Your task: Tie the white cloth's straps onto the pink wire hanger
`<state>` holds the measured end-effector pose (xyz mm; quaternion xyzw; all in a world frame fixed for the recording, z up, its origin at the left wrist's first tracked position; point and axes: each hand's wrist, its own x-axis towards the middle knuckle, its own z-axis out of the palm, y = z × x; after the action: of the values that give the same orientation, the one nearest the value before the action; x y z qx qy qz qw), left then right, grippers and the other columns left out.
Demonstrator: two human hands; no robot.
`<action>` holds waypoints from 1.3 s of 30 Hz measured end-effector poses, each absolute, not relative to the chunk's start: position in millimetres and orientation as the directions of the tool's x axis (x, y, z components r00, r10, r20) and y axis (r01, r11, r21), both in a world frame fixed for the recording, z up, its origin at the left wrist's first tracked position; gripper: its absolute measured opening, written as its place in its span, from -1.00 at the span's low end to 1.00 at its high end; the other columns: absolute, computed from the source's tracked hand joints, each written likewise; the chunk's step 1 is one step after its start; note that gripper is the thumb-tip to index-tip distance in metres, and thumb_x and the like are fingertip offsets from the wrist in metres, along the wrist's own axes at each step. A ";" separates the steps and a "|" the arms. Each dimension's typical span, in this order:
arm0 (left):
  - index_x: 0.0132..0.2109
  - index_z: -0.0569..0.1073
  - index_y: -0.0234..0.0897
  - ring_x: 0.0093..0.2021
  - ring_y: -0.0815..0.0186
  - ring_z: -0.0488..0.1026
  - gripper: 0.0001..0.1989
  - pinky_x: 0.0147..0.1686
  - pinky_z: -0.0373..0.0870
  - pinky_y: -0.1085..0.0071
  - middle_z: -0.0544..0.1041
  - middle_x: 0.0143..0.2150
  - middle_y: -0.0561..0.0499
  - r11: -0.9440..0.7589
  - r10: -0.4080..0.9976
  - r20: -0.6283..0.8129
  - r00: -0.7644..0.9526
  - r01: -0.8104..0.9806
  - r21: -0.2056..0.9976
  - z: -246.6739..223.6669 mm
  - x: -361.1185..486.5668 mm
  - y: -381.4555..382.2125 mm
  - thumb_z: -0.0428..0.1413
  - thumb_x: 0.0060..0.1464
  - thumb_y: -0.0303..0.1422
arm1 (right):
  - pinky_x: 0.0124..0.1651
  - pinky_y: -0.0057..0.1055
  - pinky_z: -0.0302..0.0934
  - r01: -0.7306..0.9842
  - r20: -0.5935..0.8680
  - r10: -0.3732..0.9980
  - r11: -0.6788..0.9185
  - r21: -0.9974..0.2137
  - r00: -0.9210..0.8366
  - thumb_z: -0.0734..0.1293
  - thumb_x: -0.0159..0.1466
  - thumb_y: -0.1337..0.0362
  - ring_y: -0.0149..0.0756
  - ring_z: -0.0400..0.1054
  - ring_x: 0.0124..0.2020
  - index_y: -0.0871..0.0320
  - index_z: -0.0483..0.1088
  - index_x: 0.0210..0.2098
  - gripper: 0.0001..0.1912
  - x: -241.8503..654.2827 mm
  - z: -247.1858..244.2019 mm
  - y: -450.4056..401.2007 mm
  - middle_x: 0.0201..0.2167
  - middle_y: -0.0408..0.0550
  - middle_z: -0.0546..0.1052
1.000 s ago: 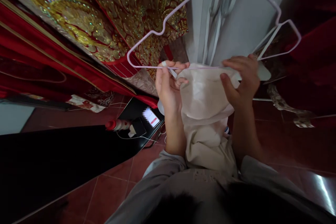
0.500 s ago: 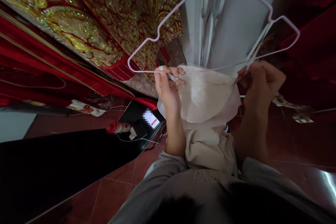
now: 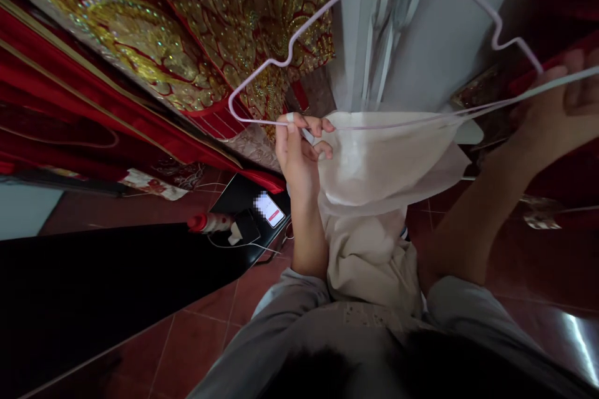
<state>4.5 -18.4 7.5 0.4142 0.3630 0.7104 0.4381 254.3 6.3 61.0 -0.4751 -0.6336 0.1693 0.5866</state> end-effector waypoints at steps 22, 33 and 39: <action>0.08 0.57 -0.05 0.21 0.03 0.57 -0.69 -0.36 0.42 0.32 0.61 0.17 -0.02 -0.606 0.574 0.461 -0.677 0.027 0.795 -13.9 -48.4 -12.0 0.04 0.28 -0.37 | 0.24 0.09 0.20 0.717 0.678 0.728 0.527 -0.456 -0.104 0.29 0.43 -0.02 -0.10 0.43 -0.10 -0.09 0.60 -0.08 -0.72 220.0 6.3 -30.5 -0.23 -0.08 0.61; -0.14 0.62 -0.11 -0.14 0.16 0.56 -0.86 -0.02 0.49 0.12 0.59 -0.22 0.03 -0.540 0.806 0.579 -0.119 0.250 0.803 58.3 -67.0 -4.8 0.37 0.24 -0.22 | 0.20 0.12 0.25 0.747 0.706 0.708 0.489 -0.450 -0.038 0.32 0.40 0.02 -0.06 0.42 -0.10 -0.08 0.57 -0.16 -0.78 218.8 2.4 -31.5 -0.31 -0.07 0.55; -0.28 0.51 -0.18 -0.15 0.18 0.45 -0.81 0.08 0.42 0.09 0.41 -0.37 0.07 -0.516 0.829 0.539 -0.152 0.166 0.840 71.1 -57.6 -2.1 0.30 0.33 -0.33 | 0.20 0.14 0.24 0.765 0.708 0.706 0.468 -0.443 -0.022 0.32 0.39 0.00 -0.05 0.41 -0.10 -0.08 0.56 -0.14 -0.76 213.3 -0.6 -34.0 -0.33 -0.07 0.52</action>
<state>-57.6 -2.1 71.1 0.5962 0.4168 0.6344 0.2612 213.3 -34.0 -0.6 -0.5149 -0.7140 -0.0311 0.4734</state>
